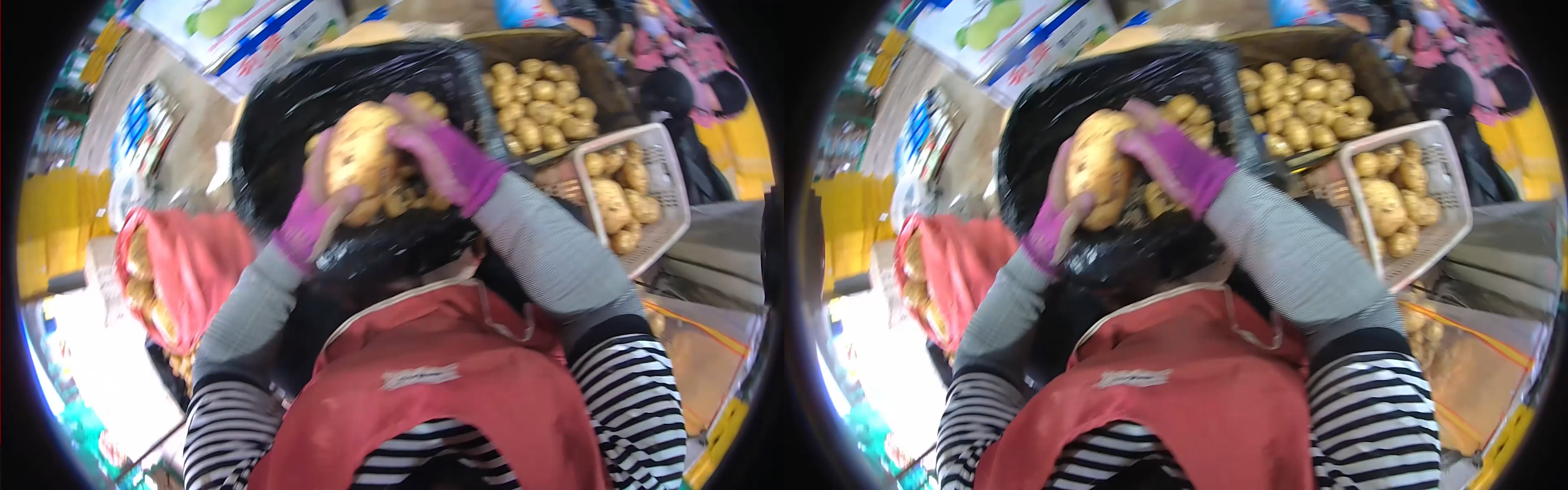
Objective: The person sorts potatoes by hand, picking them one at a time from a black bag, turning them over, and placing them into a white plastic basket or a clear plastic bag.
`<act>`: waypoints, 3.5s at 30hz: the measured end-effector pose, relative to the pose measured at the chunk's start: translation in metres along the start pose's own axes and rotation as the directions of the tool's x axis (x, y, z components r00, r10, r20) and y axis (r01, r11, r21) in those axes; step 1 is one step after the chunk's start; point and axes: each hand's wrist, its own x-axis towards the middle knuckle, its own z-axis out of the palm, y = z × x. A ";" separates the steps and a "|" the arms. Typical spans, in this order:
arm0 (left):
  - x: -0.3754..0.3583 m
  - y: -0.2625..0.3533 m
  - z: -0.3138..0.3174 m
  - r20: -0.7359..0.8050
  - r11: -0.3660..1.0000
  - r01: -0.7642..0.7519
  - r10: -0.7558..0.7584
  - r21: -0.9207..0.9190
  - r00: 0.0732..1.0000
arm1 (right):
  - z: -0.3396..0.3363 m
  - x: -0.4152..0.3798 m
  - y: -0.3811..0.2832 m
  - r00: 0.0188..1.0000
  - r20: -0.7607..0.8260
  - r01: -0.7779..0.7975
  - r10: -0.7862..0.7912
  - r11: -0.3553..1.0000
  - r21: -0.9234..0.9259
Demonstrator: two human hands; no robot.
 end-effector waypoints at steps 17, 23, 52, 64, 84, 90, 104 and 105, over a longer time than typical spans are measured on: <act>0.004 0.003 0.006 -0.139 0.995 -0.011 -0.003 -0.095 0.990 | -0.005 0.000 -0.002 0.942 0.097 -0.335 0.322 0.923 0.189; 0.003 -0.013 0.005 -0.113 0.996 -0.072 0.078 0.055 0.990 | -0.012 0.005 0.007 0.930 0.126 -0.365 0.346 0.908 0.205; 0.007 0.013 -0.004 -0.124 0.945 0.064 -0.108 -0.320 0.986 | 0.000 0.014 0.033 0.980 -0.056 0.169 -0.189 0.950 -0.261; 0.005 -0.035 0.004 -0.025 0.911 0.190 -0.194 0.367 0.981 | -0.107 -0.083 -0.088 0.894 -0.211 0.345 -0.395 0.306 0.887; -0.012 -0.075 0.022 0.128 0.507 0.005 -0.227 0.862 0.965 | -0.330 -0.324 0.069 0.404 -0.826 -0.884 0.392 -0.063 -0.463; -0.010 -0.074 0.028 0.109 0.522 0.017 -0.210 0.853 0.972 | -0.386 -0.278 0.062 0.538 -0.843 -0.843 0.004 0.027 -0.538; -0.005 -0.080 0.023 0.051 0.513 0.120 -0.307 0.850 0.950 | -0.399 -0.237 0.150 0.626 -0.395 -0.617 0.672 0.117 -0.778; -0.010 -0.080 0.019 0.028 0.540 0.159 -0.322 0.826 0.946 | -0.390 -0.239 0.135 0.572 -0.448 -0.596 0.687 -0.027 -0.802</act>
